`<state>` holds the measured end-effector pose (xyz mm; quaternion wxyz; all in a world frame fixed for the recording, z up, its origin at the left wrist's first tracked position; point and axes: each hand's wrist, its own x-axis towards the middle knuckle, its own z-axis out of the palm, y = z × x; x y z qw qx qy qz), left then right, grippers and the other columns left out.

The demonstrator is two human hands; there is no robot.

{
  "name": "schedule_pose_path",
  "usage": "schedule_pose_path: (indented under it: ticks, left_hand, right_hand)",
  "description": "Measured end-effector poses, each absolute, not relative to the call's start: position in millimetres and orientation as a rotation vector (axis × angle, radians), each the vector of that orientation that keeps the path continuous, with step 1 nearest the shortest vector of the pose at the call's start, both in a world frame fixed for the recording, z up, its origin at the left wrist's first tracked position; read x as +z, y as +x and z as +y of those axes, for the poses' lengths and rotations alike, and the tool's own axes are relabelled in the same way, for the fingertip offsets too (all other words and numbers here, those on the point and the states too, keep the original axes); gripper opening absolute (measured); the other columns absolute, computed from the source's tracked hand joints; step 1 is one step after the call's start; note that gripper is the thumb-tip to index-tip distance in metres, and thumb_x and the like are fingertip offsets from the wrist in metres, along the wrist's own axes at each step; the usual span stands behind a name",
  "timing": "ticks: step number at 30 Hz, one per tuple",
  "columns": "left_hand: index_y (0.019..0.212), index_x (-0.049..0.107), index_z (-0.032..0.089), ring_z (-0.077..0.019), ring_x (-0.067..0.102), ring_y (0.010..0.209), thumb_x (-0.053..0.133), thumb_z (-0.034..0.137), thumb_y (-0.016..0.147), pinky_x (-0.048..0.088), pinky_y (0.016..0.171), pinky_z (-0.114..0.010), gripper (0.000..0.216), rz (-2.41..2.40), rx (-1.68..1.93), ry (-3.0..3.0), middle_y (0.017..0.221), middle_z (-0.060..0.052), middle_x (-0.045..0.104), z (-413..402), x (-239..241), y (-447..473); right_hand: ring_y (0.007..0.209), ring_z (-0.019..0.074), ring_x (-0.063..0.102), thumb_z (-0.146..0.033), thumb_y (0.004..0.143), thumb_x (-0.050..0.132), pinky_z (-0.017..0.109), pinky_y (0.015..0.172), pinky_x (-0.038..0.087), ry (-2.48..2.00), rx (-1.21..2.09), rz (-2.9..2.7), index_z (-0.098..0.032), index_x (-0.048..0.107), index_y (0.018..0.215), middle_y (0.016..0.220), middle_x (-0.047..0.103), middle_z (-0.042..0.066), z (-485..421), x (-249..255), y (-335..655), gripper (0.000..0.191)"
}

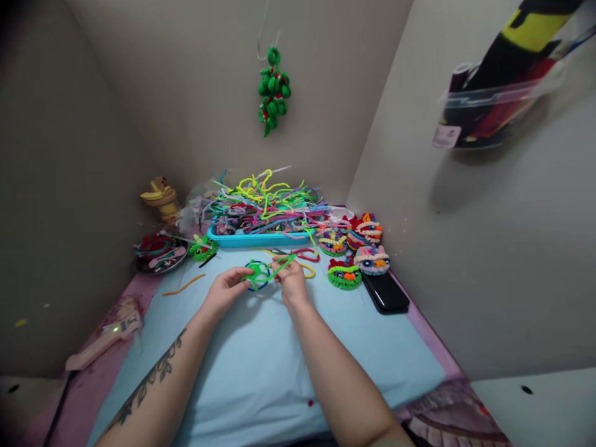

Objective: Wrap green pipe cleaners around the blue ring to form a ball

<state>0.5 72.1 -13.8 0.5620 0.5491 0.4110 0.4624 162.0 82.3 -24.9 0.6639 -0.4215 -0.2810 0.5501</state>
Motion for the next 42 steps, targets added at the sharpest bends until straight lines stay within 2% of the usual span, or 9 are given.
schedule_pose_path:
  ticks: [10,13,19,22,25,28,35,39,42]
  left_hand:
    - [0.088,0.063,0.017,-0.0184,0.058,0.088,0.070,0.015,0.061,0.043,0.078,-0.029,0.029,0.915,1.133,1.351,0.092,-0.006,0.064,73.4,-19.0,-0.9]
    - [0.091,0.062,0.017,-0.0171,0.057,0.086,0.070,0.015,0.061,0.043,0.075,-0.027,0.030,0.920,1.154,1.340,0.094,-0.006,0.062,73.9,-19.3,-2.0]
    - [0.088,0.058,0.017,-0.0137,0.056,0.074,0.072,0.018,0.061,0.043,0.069,-0.026,0.030,0.999,1.191,1.341,0.085,-0.003,0.061,74.0,-21.3,1.0]
    - [0.086,0.056,0.017,-0.0129,0.056,0.071,0.072,0.019,0.061,0.043,0.066,-0.025,0.030,1.006,1.198,1.330,0.081,-0.002,0.061,73.7,-21.3,2.8]
    - [0.085,0.056,0.016,-0.0120,0.056,0.069,0.072,0.020,0.061,0.043,0.064,-0.024,0.029,1.004,1.205,1.317,0.080,-0.001,0.060,73.4,-20.7,4.0]
    - [0.084,0.056,0.016,-0.0114,0.056,0.067,0.072,0.019,0.060,0.043,0.063,-0.024,0.029,0.995,1.210,1.291,0.078,-0.001,0.060,73.2,-20.8,5.4]
    - [0.085,0.057,0.015,-0.0113,0.056,0.068,0.075,0.020,0.057,0.043,0.064,-0.023,0.034,0.993,1.237,1.118,0.077,0.000,0.062,73.3,-20.7,7.4]
    - [0.088,0.056,0.015,-0.0116,0.057,0.068,0.076,0.020,0.056,0.043,0.064,-0.023,0.038,0.965,1.236,0.985,0.079,-0.002,0.063,73.9,-20.9,5.8]
    - [0.089,0.057,0.015,-0.0108,0.057,0.065,0.076,0.020,0.055,0.042,0.062,-0.023,0.039,0.959,1.229,0.939,0.077,-0.001,0.063,74.0,-21.1,4.4]
  right_hand:
    - [0.034,0.0040,0.031,-0.029,0.049,0.074,0.019,0.036,0.017,-1.018,1.381,-0.758,-0.017,0.058,0.071,0.043,0.044,-0.010,80.3,-24.6,156.3,0.030]
    - [0.035,0.0034,0.030,-0.027,0.050,0.074,0.019,0.037,0.016,-1.020,1.399,-0.800,-0.016,0.058,0.073,0.045,0.047,-0.009,79.7,-25.4,155.8,0.030]
    - [0.048,0.0072,0.046,-0.024,0.055,0.072,0.020,0.048,0.032,-0.993,1.407,-0.901,-0.018,0.058,0.081,0.056,0.056,-0.006,78.7,-28.2,155.9,0.030]
    - [0.059,0.0109,0.055,-0.020,0.055,0.073,0.023,0.058,0.040,-0.872,1.446,-0.958,-0.021,0.053,0.090,0.065,0.060,-0.005,77.3,-30.0,153.7,0.040]
    - [0.066,0.0131,0.058,-0.017,0.054,0.075,0.025,0.062,0.042,-0.788,1.460,-1.008,-0.024,0.047,0.100,0.072,0.062,-0.004,76.8,-32.7,150.5,0.054]
    - [0.065,0.0130,0.058,-0.016,0.055,0.074,0.025,0.061,0.041,-0.781,1.439,-1.041,-0.025,0.043,0.104,0.073,0.061,-0.004,78.2,-36.2,148.4,0.059]
    - [0.052,0.0087,0.045,-0.014,0.060,0.063,0.020,0.053,0.033,-0.870,1.295,-1.008,-0.025,0.036,0.101,0.062,0.050,-0.009,78.5,-38.9,145.0,0.050]
    - [0.056,0.0078,0.043,-0.010,0.056,0.058,0.019,0.054,0.032,-0.910,1.197,-1.056,-0.024,0.037,0.083,0.072,0.052,-0.008,75.6,-39.0,143.8,0.037]
    - [0.063,0.0095,0.045,-0.011,0.057,0.057,0.020,0.058,0.034,-0.905,1.181,-1.173,-0.022,0.046,0.079,0.075,0.053,-0.006,74.1,-36.0,144.1,0.028]
